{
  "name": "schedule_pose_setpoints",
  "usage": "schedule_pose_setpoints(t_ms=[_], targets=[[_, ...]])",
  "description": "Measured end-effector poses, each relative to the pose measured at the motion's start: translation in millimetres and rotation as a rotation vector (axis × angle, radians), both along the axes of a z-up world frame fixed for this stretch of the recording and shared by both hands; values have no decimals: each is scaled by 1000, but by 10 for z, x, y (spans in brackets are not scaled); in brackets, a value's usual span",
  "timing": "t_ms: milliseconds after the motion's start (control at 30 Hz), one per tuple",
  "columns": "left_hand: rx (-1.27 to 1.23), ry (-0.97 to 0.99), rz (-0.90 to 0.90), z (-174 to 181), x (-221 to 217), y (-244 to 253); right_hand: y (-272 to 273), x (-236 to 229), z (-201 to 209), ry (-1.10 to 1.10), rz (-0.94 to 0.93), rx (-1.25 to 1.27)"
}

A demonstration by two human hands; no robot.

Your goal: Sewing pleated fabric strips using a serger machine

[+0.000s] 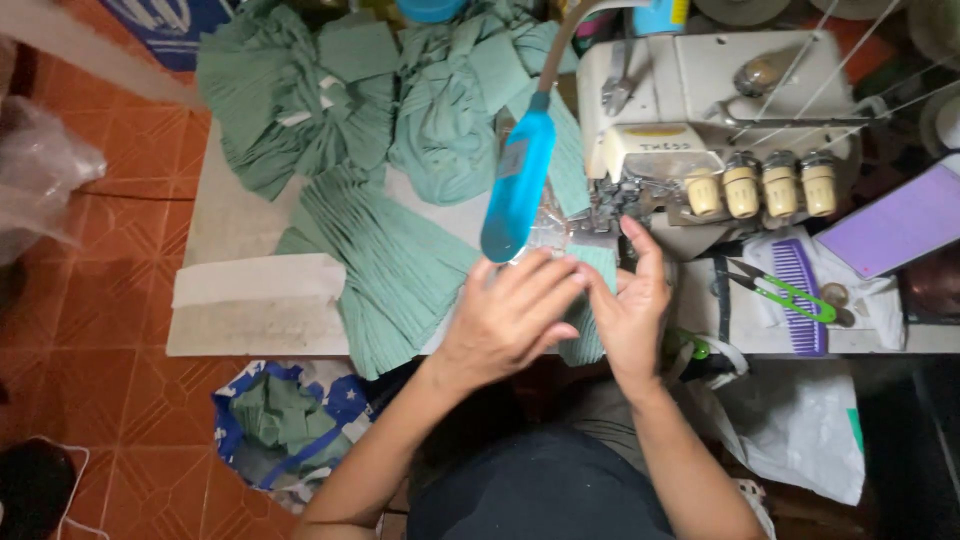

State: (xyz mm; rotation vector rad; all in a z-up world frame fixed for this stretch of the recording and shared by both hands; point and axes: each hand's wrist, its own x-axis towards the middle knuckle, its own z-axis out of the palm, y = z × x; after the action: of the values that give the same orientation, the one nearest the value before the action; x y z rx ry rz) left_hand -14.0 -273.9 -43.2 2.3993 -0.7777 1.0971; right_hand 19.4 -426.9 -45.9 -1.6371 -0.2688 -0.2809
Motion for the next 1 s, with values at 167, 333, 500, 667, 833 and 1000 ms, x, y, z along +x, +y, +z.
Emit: schedule_pose_setpoints(t_ms=[167, 333, 500, 667, 833, 1000], targets=[[44, 93, 7, -136, 131, -127, -48, -49, -112, 56, -54, -3], [21, 105, -13, -147, 245, -74, -187, -185, -407, 154, 56, 114], [2, 220, -50, 22, 313, -75, -139, -427, -348, 201, 59, 173], [-81, 243, -97, 56, 346, -71, -115, -488, -252, 184, 59, 174], [-96, 265, -98, 67, 372, -58, -113, -525, -245, 191, 65, 154], [-69, 225, -78, 135, 362, -56, -161, -531, -240, 151, 43, 78]])
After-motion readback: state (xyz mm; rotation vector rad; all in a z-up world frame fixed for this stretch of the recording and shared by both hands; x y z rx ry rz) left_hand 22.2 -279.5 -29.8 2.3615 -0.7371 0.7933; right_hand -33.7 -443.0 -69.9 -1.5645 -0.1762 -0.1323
